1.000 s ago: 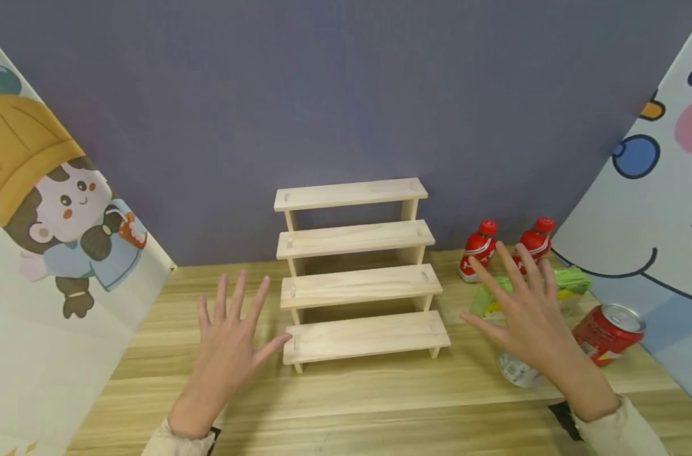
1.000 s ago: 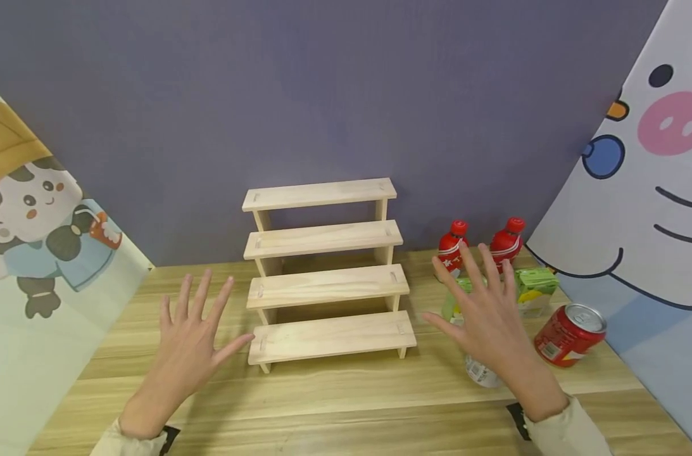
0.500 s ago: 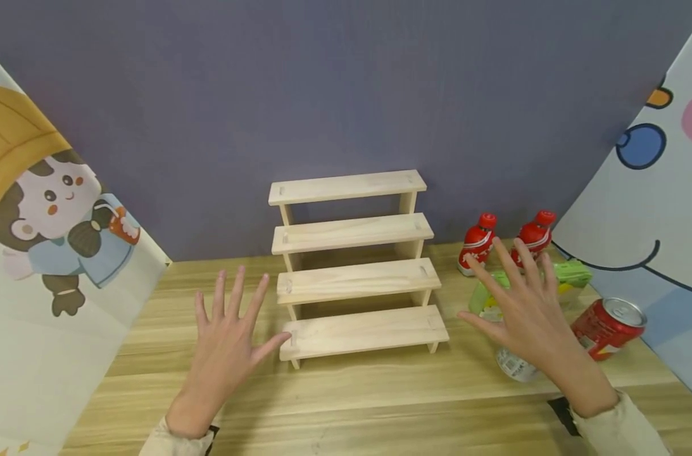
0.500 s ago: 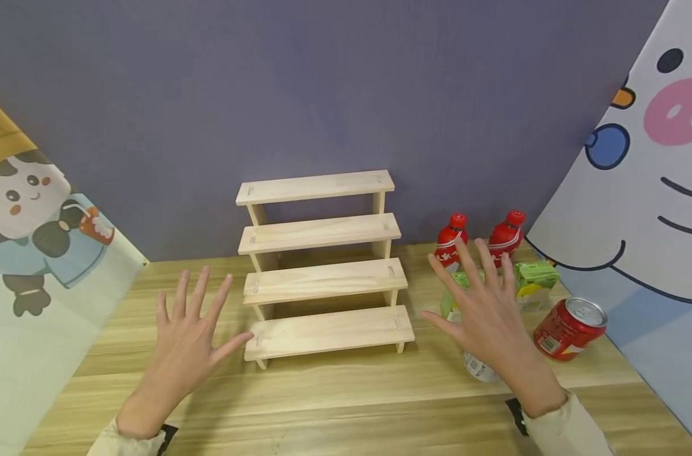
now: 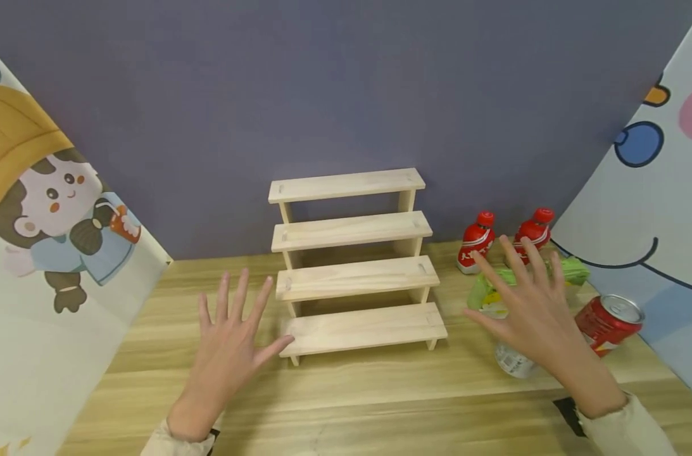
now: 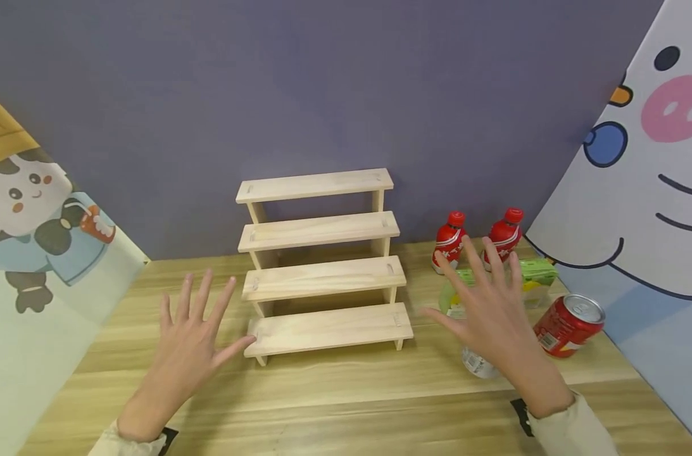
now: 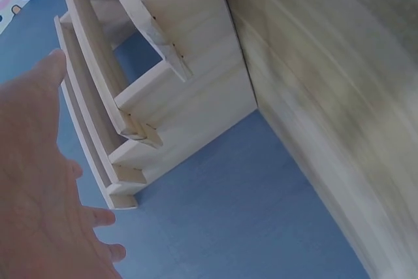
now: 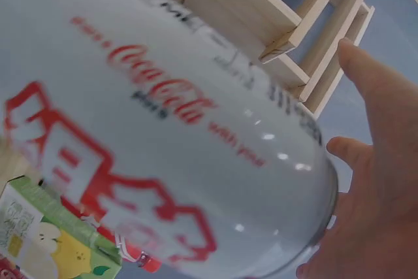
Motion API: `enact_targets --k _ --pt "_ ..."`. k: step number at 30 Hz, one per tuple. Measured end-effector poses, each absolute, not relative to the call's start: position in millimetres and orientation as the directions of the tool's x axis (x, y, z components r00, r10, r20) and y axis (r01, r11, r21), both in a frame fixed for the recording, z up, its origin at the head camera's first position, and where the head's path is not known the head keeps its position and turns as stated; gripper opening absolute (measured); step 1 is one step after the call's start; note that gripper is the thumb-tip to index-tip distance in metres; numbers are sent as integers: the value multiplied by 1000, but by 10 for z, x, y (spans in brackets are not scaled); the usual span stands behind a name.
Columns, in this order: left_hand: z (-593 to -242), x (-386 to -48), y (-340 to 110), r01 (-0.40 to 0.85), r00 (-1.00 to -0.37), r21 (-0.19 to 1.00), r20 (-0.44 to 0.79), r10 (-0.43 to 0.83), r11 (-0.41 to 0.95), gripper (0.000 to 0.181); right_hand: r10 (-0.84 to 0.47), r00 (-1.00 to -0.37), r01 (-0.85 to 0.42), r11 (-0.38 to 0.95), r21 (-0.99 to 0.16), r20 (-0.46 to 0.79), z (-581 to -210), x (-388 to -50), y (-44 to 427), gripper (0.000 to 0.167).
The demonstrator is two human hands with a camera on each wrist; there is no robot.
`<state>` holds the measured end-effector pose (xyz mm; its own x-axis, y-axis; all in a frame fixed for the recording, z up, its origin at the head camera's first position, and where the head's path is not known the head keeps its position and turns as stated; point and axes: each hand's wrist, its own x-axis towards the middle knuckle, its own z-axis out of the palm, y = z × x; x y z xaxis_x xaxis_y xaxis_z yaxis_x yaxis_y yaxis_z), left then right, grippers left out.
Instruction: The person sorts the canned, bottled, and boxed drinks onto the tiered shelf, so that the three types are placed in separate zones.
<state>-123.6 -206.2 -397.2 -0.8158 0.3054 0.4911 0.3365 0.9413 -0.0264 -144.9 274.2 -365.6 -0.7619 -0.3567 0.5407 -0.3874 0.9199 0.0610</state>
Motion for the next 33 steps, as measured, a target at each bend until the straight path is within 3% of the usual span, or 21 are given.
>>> enact_targets --k 8,15,19,24,29,33 --pt "-4007 -1168 -2060 359 -797 -51 503 335 932 94 -355 -772 -379 923 67 527 -3672 -1384 2812 101" --pt "-4039 -1057 -2029 397 -792 -23 497 355 917 83 -354 -775 -418 909 -4 523 -3704 -1258 2807 90" --pt "-4049 -980 -1976 416 -854 183 415 314 891 75 -297 -811 -394 914 -95 505 -3727 -1104 2859 81" --pt "-4089 -970 -1904 309 -951 545 189 246 779 63 -212 -813 -357 917 -177 542 -3800 -901 3012 65" --pt "-4170 -1037 -1984 173 -964 831 33 263 529 47 -149 -842 -304 925 -227 519 -3920 -810 3085 62" --pt "-4283 -1105 -2071 47 -961 948 -43 273 315 42 -84 -889 -252 911 -328 450 -4032 -794 3103 61"
